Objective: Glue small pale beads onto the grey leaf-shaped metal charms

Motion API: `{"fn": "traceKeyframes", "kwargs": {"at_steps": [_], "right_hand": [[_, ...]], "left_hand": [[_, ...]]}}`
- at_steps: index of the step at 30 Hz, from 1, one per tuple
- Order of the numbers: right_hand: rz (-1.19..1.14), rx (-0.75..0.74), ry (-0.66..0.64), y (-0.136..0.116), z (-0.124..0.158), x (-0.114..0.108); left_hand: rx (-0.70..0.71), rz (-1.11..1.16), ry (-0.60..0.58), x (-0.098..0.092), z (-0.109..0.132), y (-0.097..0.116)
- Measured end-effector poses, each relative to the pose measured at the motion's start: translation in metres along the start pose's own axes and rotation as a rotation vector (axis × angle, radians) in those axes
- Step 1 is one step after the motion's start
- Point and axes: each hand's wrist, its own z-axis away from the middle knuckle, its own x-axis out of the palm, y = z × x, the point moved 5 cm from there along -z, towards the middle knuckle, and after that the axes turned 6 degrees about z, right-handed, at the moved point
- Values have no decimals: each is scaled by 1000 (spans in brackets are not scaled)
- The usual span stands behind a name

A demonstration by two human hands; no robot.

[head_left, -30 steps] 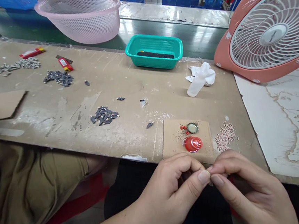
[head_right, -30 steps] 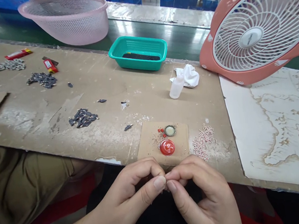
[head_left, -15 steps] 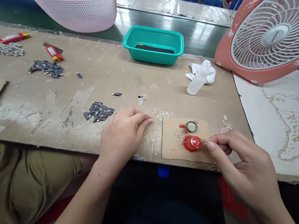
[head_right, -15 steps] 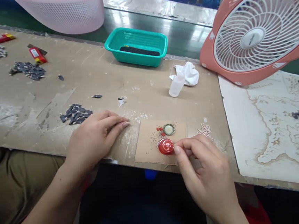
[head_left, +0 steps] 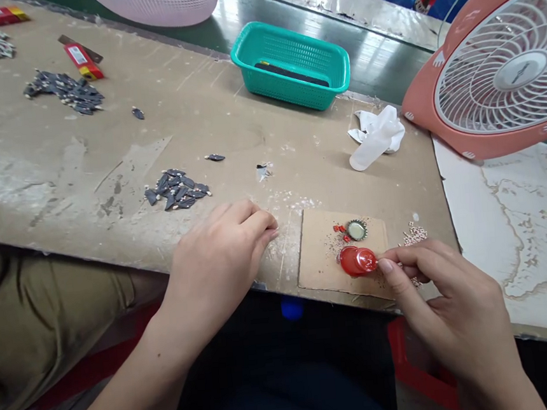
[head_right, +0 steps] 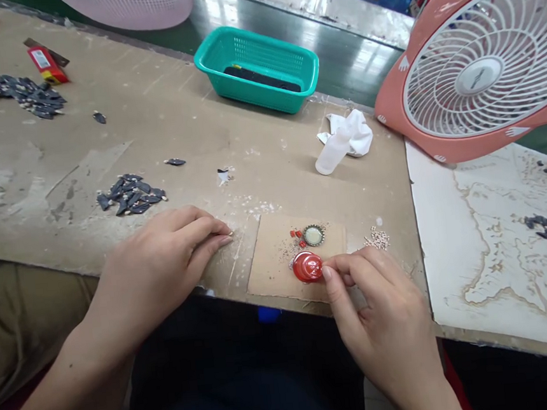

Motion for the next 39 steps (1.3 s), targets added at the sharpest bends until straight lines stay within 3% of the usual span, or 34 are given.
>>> {"fn": "traceKeyframes", "kwargs": {"at_steps": [27,30,33,39], "right_hand": [[53,-7,12,-7,-1,-2],[-52,57,31,-5,-1,-5],[-267,247,61,2,5,-5],[-863,524,139,5,17,10]], "left_hand": [[-19,203,13,3,3,-7],[-22,424,26,-1,7,-6],[-40,789,51,-6,13,0],[-308,1512,-83,8,24,27]]}}
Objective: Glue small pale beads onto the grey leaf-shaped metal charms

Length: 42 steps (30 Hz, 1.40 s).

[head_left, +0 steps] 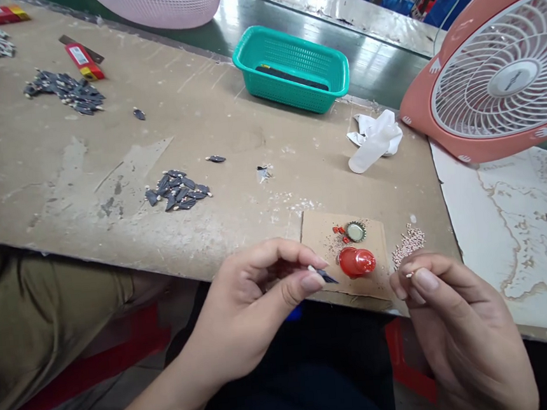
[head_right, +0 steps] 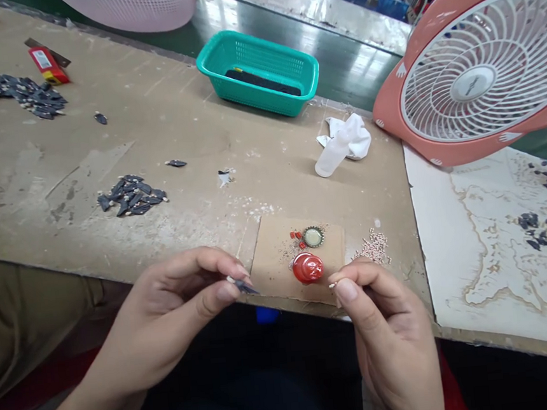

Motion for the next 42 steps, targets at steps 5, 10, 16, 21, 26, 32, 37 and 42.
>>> {"fn": "traceKeyframes", "kwargs": {"at_steps": [5,10,16,21,26,32,37,42], "right_hand": [[-210,96,-38,-4,7,14],[-78,-54,-10,-13,22,10],[23,-230,-17,-19,34,17],[107,-281,-7,-21,35,19],[173,-313,-6,-22,35,17],[194,-318,-10,-20,34,18],[199,-313,-4,-20,32,19],[196,-325,6,-20,33,20]], "left_hand": [[-134,280,-37,25,4,-10],[-118,301,-42,38,8,-12],[-90,236,-33,45,14,-13],[-74,198,-21,45,17,-13],[-63,215,-17,48,15,-12],[-58,239,-24,49,15,-13],[-59,236,-6,47,16,-15],[-30,222,19,46,14,-13]]}}
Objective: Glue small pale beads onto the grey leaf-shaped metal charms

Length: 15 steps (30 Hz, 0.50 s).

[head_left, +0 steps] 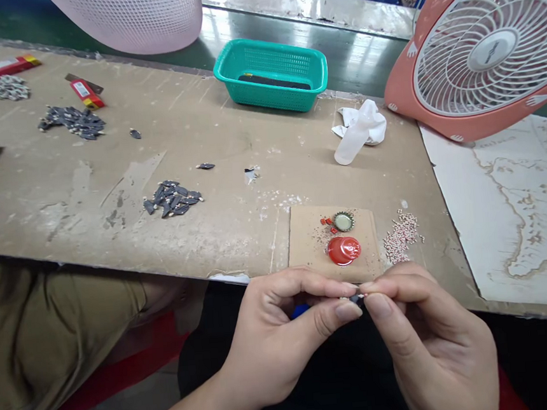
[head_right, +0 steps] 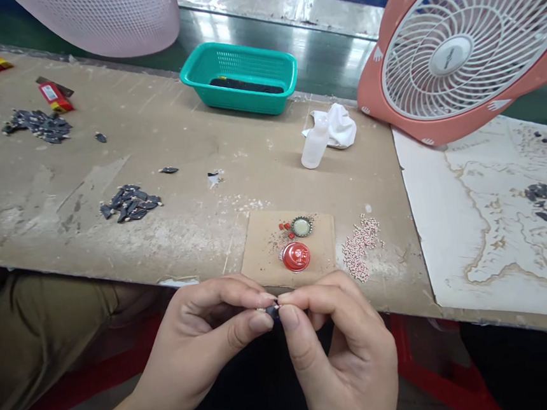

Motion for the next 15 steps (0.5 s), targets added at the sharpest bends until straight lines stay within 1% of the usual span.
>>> {"fn": "traceKeyframes", "kwargs": {"at_steps": [4,9,15], "right_hand": [[17,-9,4,-1,1,-1],[32,-5,-27,-1,0,-1],[58,-96,-40,-7,-3,-1]], "left_hand": [[47,-43,1,1,0,2],[140,-110,40,-1,4,6],[228,-198,43,1,7,10]]}}
